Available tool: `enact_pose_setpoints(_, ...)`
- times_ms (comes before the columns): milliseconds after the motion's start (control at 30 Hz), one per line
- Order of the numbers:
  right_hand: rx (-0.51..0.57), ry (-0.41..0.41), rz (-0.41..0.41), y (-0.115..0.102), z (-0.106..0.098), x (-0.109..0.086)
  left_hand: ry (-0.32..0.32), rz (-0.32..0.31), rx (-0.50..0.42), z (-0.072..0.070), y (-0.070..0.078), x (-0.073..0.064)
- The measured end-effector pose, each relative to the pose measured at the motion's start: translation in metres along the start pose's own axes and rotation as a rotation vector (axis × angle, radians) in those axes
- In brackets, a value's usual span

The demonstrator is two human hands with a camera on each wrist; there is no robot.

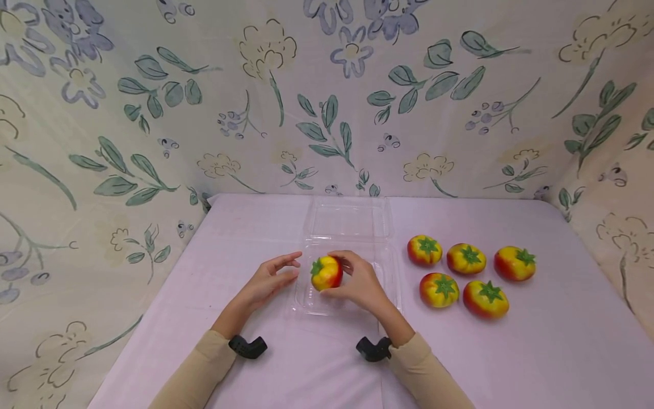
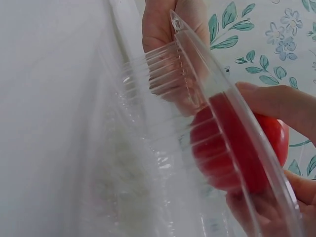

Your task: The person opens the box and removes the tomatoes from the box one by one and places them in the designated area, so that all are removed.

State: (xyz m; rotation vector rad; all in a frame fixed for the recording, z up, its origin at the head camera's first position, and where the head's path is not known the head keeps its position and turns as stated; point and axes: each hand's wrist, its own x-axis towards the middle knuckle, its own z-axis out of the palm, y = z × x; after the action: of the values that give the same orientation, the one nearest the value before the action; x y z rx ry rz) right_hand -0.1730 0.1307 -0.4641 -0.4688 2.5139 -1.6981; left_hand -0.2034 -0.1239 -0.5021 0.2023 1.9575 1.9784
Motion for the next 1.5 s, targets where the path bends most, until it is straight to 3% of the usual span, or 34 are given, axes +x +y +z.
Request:
enact_pose_setpoints(867, 0.092, -0.007, -0.029, 0.01, -0.028, -0.013, 0.01, 0.008, -0.03, -0.001, -0.003, 0.0)
enact_pose_setpoints(1500, 0.076, -0.011, -0.065, 0.015, -0.044, -0.02, -0.01, 0.033, -0.026, -0.001, -0.003, -0.001)
